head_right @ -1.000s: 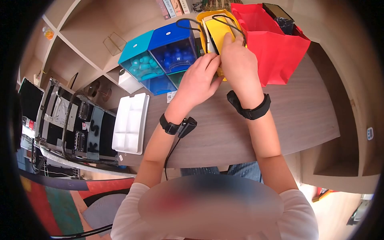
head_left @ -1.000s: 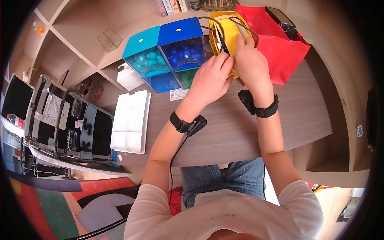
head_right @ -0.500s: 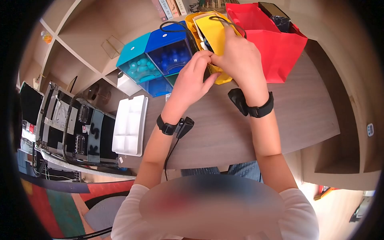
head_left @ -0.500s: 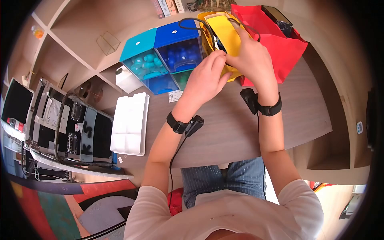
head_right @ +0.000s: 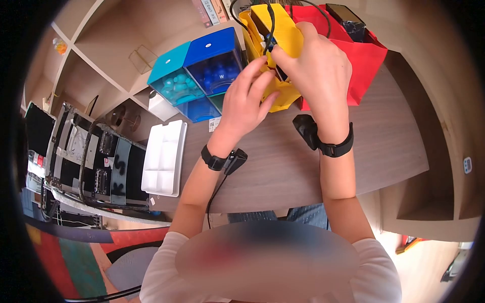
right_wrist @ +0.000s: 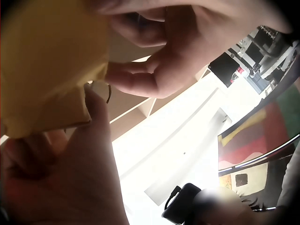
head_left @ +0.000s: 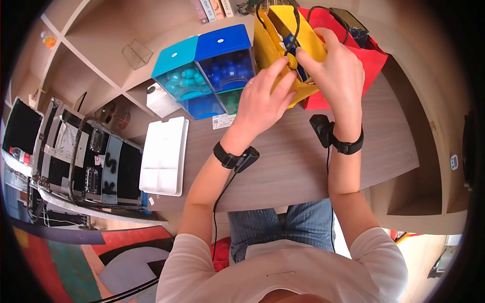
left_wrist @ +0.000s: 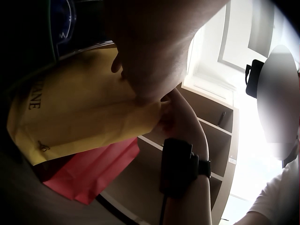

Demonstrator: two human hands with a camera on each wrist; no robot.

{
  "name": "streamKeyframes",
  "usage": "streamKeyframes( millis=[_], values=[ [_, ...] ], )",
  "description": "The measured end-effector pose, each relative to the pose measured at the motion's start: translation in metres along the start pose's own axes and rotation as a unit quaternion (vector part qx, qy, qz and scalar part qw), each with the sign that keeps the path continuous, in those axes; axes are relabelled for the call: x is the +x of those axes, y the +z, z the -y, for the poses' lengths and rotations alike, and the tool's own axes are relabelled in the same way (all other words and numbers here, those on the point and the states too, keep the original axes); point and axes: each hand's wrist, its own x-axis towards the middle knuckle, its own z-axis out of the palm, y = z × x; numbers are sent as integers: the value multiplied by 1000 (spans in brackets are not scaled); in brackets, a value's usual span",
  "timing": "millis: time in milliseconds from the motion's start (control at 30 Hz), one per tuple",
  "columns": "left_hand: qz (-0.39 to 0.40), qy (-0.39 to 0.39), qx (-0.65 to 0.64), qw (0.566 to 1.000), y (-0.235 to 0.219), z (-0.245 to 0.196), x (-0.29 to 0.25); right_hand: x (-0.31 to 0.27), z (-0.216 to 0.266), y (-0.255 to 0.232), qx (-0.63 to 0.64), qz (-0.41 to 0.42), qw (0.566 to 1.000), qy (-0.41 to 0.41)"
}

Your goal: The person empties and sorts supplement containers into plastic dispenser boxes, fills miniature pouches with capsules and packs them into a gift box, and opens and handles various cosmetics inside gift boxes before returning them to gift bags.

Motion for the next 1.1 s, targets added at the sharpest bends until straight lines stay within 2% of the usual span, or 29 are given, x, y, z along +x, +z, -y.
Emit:
streamKeyframes(
  millis=[67,133,367,433,533,567,633,733,933,1100],
  values=[
    [13,18,17,1000,0,1,-1,0,2,-1,-8,-5,1000,-5],
    [28,45,58,997,0,1,-1,-1,6,-5,-22,30,999,14],
    [47,12,14,999,-1,-5,-2,2,-3,0,-47,45,998,20],
    [48,16,24,998,-1,-5,-2,3,-6,4,-59,-35,997,-35],
    [50,48,42,997,-4,-3,0,5,-9,6,-32,-60,997,-26],
    [48,47,42,997,-5,-3,0,5,-8,4,-34,-60,997,-27],
    [36,80,56,995,-6,-5,2,4,0,-3,-30,-5,999,22],
    [30,89,60,994,-1,-9,-1,1,6,-3,-61,35,997,35],
    [54,51,87,993,2,-10,-6,0,0,9,-72,35,997,4],
    [40,67,79,994,2,-10,-7,2,-1,1,-52,4,999,8]
  ],
)
